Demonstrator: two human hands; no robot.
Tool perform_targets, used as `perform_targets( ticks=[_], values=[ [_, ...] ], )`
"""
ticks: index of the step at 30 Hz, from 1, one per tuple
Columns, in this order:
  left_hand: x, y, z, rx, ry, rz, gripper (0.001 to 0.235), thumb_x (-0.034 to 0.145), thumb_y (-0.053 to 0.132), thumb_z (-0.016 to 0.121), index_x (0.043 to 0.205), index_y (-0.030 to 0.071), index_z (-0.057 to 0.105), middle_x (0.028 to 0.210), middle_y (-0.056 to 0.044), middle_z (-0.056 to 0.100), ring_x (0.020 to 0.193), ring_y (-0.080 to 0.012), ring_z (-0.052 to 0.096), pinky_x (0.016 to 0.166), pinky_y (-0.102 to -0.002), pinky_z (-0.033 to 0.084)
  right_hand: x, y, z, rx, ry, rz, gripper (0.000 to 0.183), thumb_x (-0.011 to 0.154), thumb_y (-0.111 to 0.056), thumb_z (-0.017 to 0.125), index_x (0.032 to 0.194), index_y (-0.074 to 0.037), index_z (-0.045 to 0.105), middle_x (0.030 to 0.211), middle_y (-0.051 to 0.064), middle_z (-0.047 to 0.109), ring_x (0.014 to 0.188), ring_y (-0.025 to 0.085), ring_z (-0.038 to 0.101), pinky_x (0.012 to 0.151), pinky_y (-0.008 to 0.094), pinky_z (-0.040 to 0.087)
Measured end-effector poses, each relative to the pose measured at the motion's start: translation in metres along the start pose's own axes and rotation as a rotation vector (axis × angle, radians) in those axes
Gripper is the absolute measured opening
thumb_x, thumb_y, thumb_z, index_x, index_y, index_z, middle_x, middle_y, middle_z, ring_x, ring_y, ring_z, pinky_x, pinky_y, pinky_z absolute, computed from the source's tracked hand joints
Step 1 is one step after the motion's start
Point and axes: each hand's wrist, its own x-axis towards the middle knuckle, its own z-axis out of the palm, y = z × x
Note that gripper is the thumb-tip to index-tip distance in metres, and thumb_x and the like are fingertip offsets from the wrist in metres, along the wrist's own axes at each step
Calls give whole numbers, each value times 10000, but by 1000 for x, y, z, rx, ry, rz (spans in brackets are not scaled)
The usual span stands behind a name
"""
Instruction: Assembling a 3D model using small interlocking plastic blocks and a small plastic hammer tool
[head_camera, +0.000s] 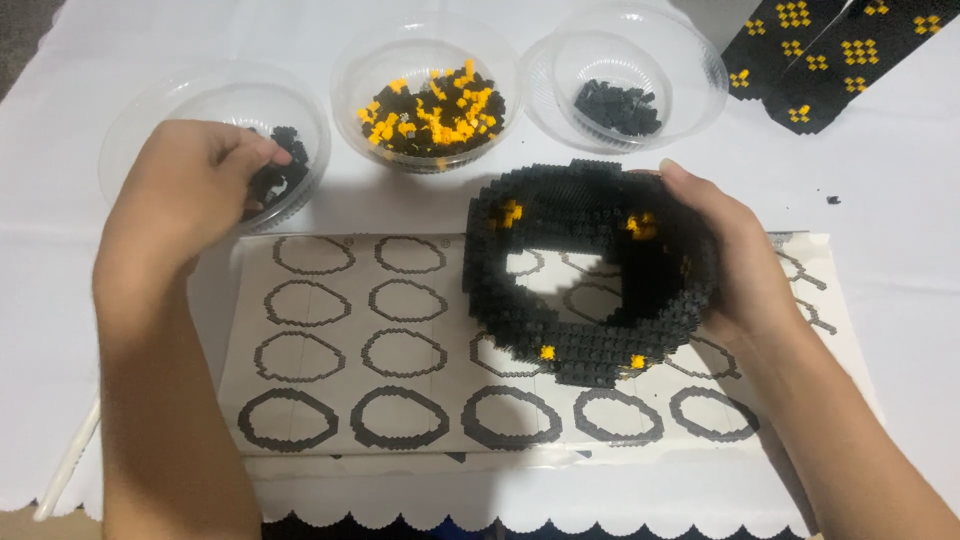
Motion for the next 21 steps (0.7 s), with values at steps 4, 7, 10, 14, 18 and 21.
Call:
perform_targets(
  ticks=[4, 7, 10, 14, 18, 21],
  values=[
    [-2, 1, -1, 16, 50, 57, 278, 996, 216, 435, 971, 97, 685, 862, -27, 636, 692, -182, 543, 646, -329, 409, -2, -1, 2, 10, 19, 6, 429, 830, -358, 484, 1072, -18, 580, 983, 155, 626, 843, 309, 593, 765, 442, 507],
    [-5, 5, 0, -54, 112, 6, 291, 1010, 196, 381, 1004, 106, 657, 883, -24, 624, 718, -169, 551, 663, -312, 434, -3, -1, 1, -44, 46, -12, 425, 806, -366, 499, 1060, -39, 594, 976, 138, 629, 842, 288, 591, 748, 405, 495],
    [5, -6, 4, -38, 114, 73, 269, 1015, 181, 390, 991, 118, 651, 882, -28, 639, 642, -151, 601, 577, -303, 445, -5, -4, 4, -27, 20, -4, 438, 823, -374, 487, 1062, -22, 589, 969, 153, 627, 816, 296, 585, 732, 408, 491],
    [11, -8, 13, -197, 432, 661, 182, 1053, 23, 507, 1073, 42, 687, 940, -69, 631, 737, -159, 620, 667, -250, 459, -8, -10, 4, -177, -2, -86, 461, 848, -309, 429, 1147, -2, 598, 1131, 145, 657, 996, 258, 617, 873, 365, 485],
    [-24, 33, 42, -826, 13, 734, 122, 965, 118, 578, 1074, 91, 627, 1088, -32, 633, 891, -114, 625, 740, -193, 511, -2, -5, -23, -462, -48, -507, 378, 863, -273, 484, 1115, -25, 617, 1179, 104, 666, 1150, 184, 616, 1019, 289, 462],
    [-59, 59, 72, -491, 109, 1016, 193, 974, -102, 530, 925, 75, 591, 933, -63, 658, 805, -115, 671, 642, -125, 627, -16, -3, -29, -705, -93, -932, 266, 920, -114, 548, 1154, 8, 575, 1198, 142, 624, 1170, 218, 595, 1050, 312, 461]
  ],
)
